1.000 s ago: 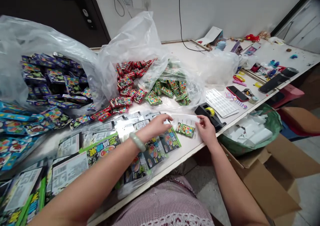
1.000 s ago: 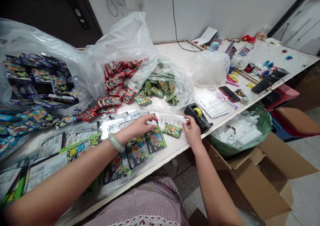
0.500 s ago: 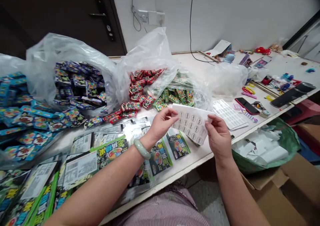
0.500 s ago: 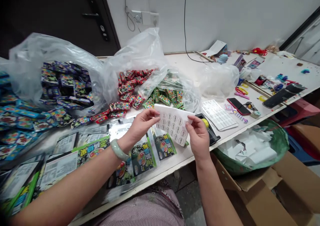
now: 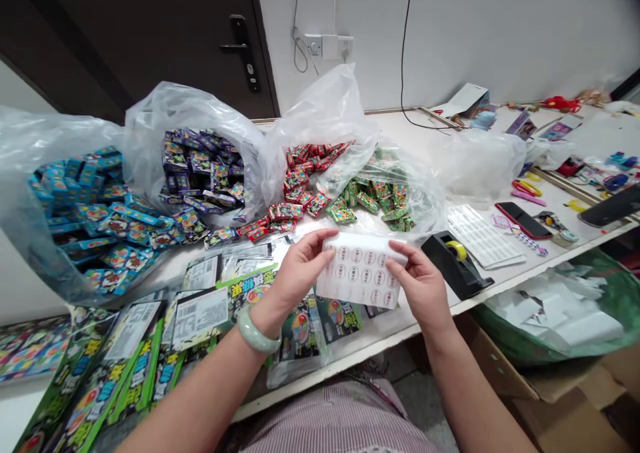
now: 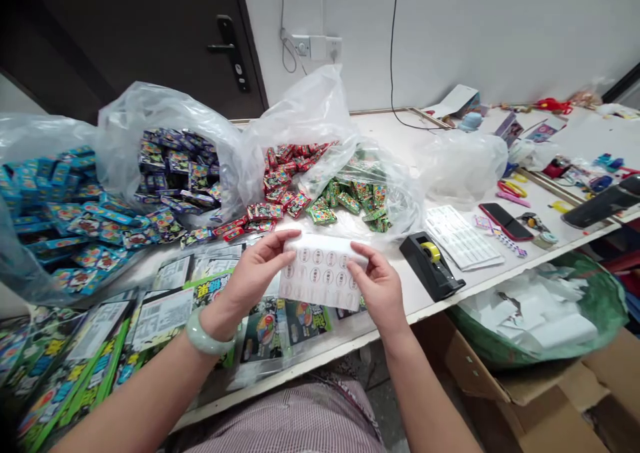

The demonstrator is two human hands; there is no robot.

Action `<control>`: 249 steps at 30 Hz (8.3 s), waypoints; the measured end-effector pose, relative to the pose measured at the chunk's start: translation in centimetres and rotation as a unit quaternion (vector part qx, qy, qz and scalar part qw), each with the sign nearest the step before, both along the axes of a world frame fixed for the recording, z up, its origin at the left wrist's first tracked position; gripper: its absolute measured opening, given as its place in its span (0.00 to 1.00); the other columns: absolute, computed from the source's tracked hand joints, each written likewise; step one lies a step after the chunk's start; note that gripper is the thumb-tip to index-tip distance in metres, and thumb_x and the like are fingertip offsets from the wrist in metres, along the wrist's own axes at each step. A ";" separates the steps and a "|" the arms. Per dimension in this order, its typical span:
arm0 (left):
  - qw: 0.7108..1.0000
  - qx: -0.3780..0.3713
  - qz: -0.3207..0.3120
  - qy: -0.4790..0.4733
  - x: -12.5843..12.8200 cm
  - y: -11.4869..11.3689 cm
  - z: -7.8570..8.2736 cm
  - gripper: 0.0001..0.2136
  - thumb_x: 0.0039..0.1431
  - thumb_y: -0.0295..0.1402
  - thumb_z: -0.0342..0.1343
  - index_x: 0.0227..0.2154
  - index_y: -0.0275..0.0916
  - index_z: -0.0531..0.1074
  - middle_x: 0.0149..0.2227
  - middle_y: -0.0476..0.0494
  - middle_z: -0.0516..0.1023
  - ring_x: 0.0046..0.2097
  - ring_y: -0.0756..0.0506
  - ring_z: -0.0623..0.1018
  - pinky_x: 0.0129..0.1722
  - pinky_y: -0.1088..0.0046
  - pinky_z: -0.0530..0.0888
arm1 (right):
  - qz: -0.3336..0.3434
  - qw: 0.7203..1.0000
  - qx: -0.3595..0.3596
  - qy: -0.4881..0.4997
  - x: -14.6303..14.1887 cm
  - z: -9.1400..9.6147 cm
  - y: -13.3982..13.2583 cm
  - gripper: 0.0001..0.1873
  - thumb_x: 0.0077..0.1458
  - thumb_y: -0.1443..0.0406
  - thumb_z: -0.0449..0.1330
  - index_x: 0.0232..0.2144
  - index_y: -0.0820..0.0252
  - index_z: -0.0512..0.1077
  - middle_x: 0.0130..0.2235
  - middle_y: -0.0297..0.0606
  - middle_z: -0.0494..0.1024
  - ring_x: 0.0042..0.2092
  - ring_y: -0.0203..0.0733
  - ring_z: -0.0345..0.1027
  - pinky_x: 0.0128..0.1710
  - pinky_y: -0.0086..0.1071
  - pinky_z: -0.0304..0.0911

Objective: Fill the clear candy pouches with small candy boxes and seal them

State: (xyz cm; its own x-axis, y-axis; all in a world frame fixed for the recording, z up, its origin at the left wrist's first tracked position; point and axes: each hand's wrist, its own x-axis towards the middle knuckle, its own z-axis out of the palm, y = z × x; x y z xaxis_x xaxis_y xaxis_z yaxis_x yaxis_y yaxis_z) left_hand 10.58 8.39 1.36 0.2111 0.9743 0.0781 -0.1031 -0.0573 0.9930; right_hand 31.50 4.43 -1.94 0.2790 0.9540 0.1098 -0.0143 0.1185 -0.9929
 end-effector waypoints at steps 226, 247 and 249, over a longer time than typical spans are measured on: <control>0.834 0.193 -0.020 0.516 -17.7 -9.4 -2.2 0.46 0.46 0.51 0.65 0.64 0.42 0.50 0.60 0.32 0.60 0.61 0.32 0.62 0.59 0.48 0.65 | 0.475 0.665 0.276 -0.506 -10.7 4.8 4.6 0.32 0.52 0.58 0.65 0.58 0.55 0.63 0.58 0.49 0.64 0.58 0.55 0.59 0.56 0.52 0.59; 0.819 0.174 0.097 0.538 -18.4 -9.3 -3.2 0.42 0.51 0.47 0.63 0.64 0.45 0.48 0.59 0.35 0.61 0.59 0.32 0.64 0.59 0.47 0.65 | 0.278 0.834 0.140 -0.455 -11.7 1.1 9.8 0.16 0.66 0.60 0.47 0.50 0.56 0.69 0.47 0.41 0.77 0.48 0.43 0.70 0.50 0.40 0.63; 0.814 0.166 0.111 0.545 -19.2 -9.5 -3.1 0.42 0.52 0.47 0.62 0.65 0.46 0.47 0.59 0.36 0.60 0.60 0.32 0.64 0.59 0.47 0.65 | 0.169 0.804 0.085 -0.563 -10.8 0.7 15.1 0.15 0.64 0.59 0.51 0.45 0.60 0.72 0.47 0.46 0.76 0.50 0.48 0.67 0.51 0.42 0.59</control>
